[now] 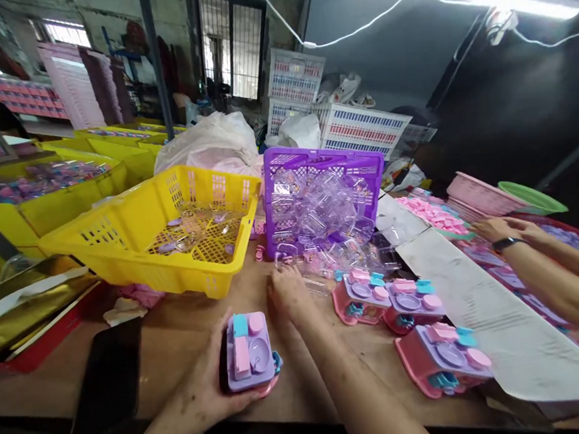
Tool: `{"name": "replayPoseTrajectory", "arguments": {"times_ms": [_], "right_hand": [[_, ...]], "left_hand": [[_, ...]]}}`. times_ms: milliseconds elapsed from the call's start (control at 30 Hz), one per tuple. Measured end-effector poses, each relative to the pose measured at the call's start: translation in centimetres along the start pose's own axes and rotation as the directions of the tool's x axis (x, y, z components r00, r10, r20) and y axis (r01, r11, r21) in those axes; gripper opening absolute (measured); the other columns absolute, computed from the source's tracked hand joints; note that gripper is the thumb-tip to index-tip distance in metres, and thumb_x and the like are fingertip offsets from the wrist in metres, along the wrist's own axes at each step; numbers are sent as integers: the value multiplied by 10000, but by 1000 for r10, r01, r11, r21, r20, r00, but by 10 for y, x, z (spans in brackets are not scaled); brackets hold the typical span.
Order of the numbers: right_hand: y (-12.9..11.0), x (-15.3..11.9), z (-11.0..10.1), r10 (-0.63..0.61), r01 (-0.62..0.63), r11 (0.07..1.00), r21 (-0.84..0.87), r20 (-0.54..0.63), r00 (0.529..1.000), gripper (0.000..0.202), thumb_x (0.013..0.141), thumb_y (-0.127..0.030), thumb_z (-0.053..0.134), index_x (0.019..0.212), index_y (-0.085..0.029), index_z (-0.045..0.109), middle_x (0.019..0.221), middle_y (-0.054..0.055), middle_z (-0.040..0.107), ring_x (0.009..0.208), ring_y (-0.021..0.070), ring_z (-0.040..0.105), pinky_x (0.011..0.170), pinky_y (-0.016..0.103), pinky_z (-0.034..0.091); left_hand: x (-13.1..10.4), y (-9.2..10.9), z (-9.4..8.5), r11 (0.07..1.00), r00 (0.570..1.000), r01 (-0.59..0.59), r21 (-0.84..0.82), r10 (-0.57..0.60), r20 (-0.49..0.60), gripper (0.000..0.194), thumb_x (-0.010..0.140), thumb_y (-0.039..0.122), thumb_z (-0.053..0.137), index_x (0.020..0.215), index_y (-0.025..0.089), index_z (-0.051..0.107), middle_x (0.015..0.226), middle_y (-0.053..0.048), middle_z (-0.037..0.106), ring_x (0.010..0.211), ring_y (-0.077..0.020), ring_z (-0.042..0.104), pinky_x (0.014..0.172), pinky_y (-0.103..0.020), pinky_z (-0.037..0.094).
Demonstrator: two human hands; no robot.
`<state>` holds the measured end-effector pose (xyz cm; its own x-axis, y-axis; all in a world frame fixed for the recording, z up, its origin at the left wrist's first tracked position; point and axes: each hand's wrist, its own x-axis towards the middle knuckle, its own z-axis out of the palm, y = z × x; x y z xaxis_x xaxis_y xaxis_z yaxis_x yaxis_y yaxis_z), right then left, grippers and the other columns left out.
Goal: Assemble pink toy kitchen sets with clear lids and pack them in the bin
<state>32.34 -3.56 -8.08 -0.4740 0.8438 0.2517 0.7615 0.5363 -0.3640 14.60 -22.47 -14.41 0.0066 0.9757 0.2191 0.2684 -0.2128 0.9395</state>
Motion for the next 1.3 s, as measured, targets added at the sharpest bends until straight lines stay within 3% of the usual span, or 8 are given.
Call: {"name": "replayPoseTrajectory", "arguments": {"times_ms": [167, 300, 433, 533, 700, 800, 1067, 1300], "right_hand": [[4, -19, -30, 49, -29, 987, 159, -128, 991, 330, 947, -388, 807, 1134, -236, 581, 1009, 66, 732, 899, 244, 739, 828, 386, 626], [2, -46, -89, 190, -8, 803, 596, -244, 951, 589, 840, -629, 898, 1105, -298, 489, 897, -53, 578, 573, 119, 505, 504, 259, 444], [-19, -60, -114, 56, -102, 549, 830, 85, 995, 589, 783, -628, 962, 1057, -287, 567, 1088, -9, 644, 563, 71, 454, 492, 255, 443], [-38, -57, -97, -86, -109, 625, 773, 206, 975, 582, 792, -679, 949, 1058, -263, 640, 1022, 17, 688, 708, 145, 627, 604, 292, 563], [-51, -59, -64, 38, -27, 811, 585, -6, 999, 650, 888, -866, 740, 1066, -242, 723, 1164, 121, 777, 1175, 334, 746, 1054, 525, 623], [-56, -76, -66, 31, -63, 853, 518, 70, 997, 608, 1055, -812, 514, 1149, -250, 729, 1272, 134, 773, 1258, 345, 736, 1108, 559, 596], [-73, -79, -83, -274, 244, 960, 137, 284, 919, 581, 989, -458, 707, 1515, -260, 558, 1508, 162, 648, 1407, 372, 660, 1178, 606, 555], [-76, -83, -65, -376, 385, 922, -33, 156, 914, 588, 1024, -419, 621, 1553, -169, 573, 1504, 231, 627, 1484, 413, 594, 1221, 665, 527]], "left_hand": [[-6, -7, 0, 1000, 1000, -4, 16, 5, -26, 1319, 709, 461, 1030, 1746, 277, 235, 1709, -209, 497, 1604, -458, 502, 1353, -690, 392], [-6, 6, -6, 998, 999, 13, 67, -10, -41, 1310, 674, 470, 1051, 1717, 253, 289, 1714, -214, 478, 1633, -475, 453, 1378, -687, 344], [-3, 23, -8, 998, 999, -32, 60, 34, -37, 1243, 666, 400, 1063, 1671, 259, 345, 1661, -165, 528, 1578, -419, 523, 1367, -599, 400], [0, 25, 0, 999, 998, -52, -13, 52, -20, 1200, 684, 388, 1059, 1651, 245, 363, 1594, -154, 588, 1499, -377, 599, 1317, -548, 473], [8, 16, 15, 996, 994, -64, -66, 57, -95, 1344, 630, 429, 1095, 1705, 264, 305, 1708, -182, 495, 1570, -430, 528, 1334, -626, 425], [15, 16, 19, 984, 985, -153, -87, 144, -98, 1184, 608, 426, 1098, 1594, 264, 462, 1565, -132, 637, 1432, -400, 647, 1250, -572, 523], [19, 0, 23, 987, 982, -159, -2, 158, -103, 1143, 592, 486, 1093, 1532, 237, 494, 1484, -142, 686, 1351, -393, 695, 1174, -564, 589], [14, 5, 21, 978, 987, -149, 145, 156, -32, 1278, 629, 521, 1082, 1629, 194, 358, 1610, -255, 582, 1519, -452, 589, 1259, -665, 512]]}}
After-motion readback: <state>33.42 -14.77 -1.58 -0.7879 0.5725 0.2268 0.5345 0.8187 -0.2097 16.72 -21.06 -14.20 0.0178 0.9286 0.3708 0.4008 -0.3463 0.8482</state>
